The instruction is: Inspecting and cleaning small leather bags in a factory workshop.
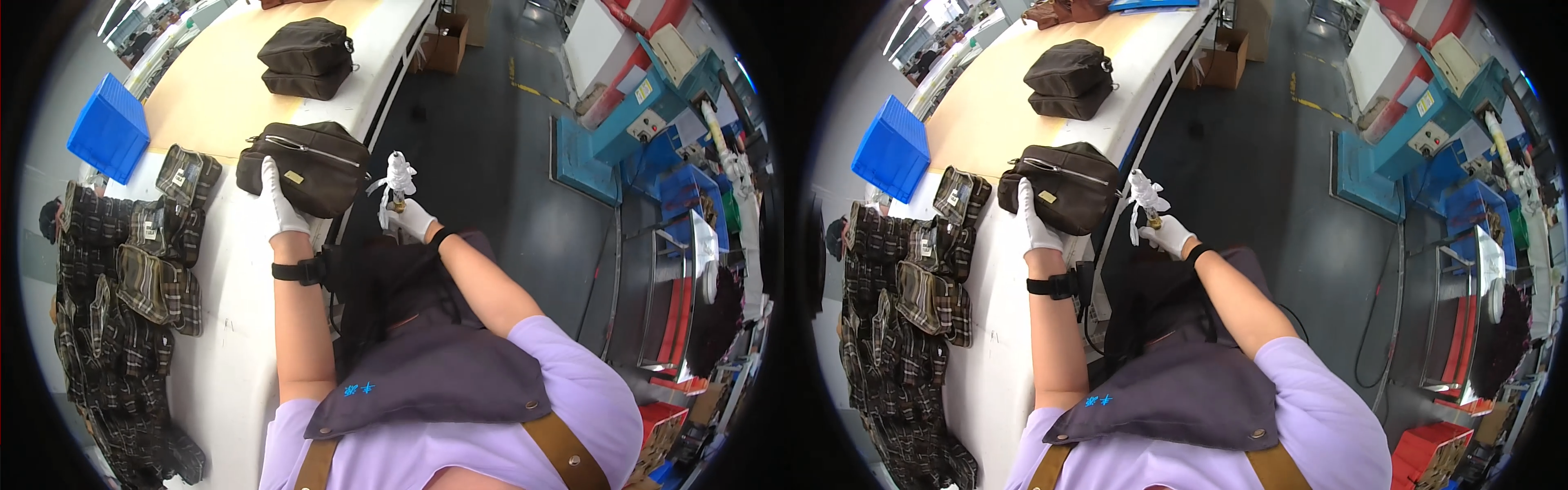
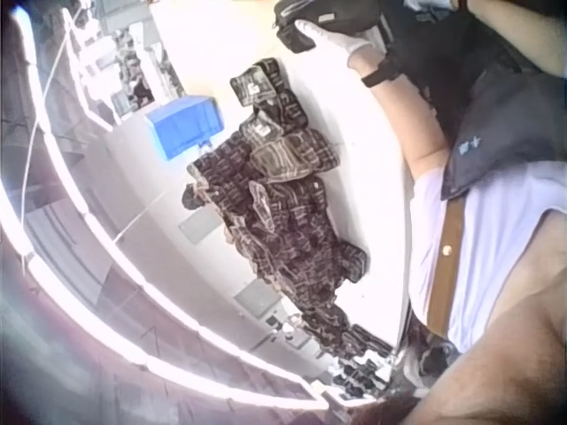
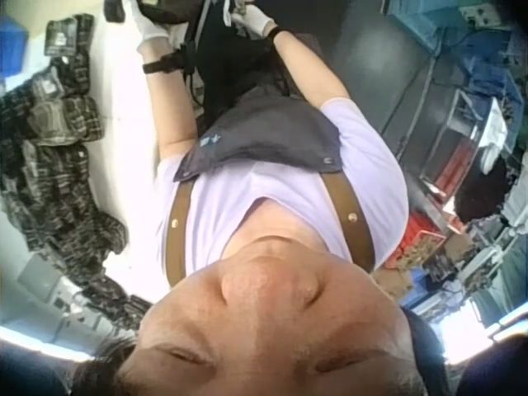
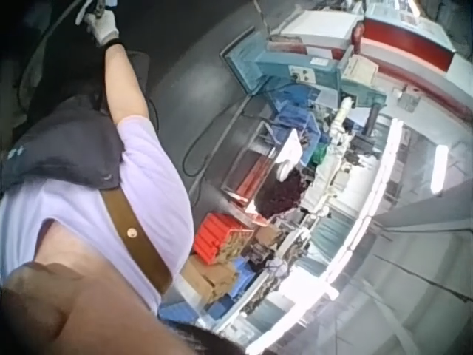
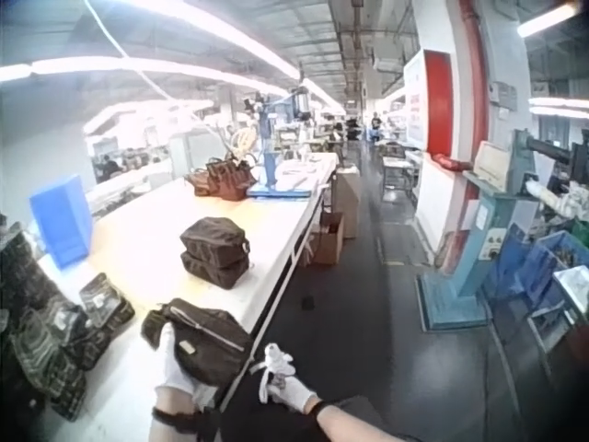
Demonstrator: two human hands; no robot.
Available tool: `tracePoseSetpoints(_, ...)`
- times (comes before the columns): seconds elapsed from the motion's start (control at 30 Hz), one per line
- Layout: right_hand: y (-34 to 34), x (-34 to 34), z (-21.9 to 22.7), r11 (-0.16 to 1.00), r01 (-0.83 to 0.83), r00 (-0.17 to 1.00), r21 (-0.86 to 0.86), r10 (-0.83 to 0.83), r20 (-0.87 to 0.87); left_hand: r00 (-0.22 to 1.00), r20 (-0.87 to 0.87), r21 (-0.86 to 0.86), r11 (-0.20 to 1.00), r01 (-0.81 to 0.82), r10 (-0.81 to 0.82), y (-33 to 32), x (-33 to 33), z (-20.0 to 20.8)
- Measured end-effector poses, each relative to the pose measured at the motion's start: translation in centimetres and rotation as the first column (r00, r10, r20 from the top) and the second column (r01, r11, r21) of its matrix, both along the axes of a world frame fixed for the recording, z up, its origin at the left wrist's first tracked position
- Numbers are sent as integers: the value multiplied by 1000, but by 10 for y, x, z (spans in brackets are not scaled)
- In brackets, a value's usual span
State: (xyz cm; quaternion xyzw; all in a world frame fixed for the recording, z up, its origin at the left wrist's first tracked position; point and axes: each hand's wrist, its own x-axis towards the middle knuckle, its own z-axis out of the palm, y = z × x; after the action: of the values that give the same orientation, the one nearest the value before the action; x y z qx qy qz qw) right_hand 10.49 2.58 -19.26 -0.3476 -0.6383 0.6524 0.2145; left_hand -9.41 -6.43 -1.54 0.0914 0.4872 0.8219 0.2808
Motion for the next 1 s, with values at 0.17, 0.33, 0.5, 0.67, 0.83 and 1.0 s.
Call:
tracePoseSetpoints(0.17, -11, -17, -19, 966, 256, 962, -31, -252, 107, 999, -29, -18, 1000, 18, -18, -2, -5, 5)
tracePoseSetpoints(0.33, -20, -8, -3, 953, 303, 950, -16, -300, 82, 996, -79, 49, 997, 56, -52, 1, -20, -12)
tracePoseSetpoints(0.5, -26, -7, 4, 937, 351, 936, -4, -350, 30, 986, 58, 47, 987, 151, -154, -1, -22, -16)
tracePoseSetpoints(0.67, -24, -4, -3, 919, 391, 920, 44, -390, -29, 994, 47, 68, 993, 94, -98, -1, -18, -8)
tracePoseSetpoints(0.83, -14, -1, -17, 920, 355, 931, 170, -364, 24, 993, 97, 66, 996, 64, -70, -4, -16, -4)
tracePoseSetpoints(1.0, -6, 1, -36, 937, 305, 948, 169, -316, 44, 998, 25, 65, 997, 48, -49, -9, -13, 4)
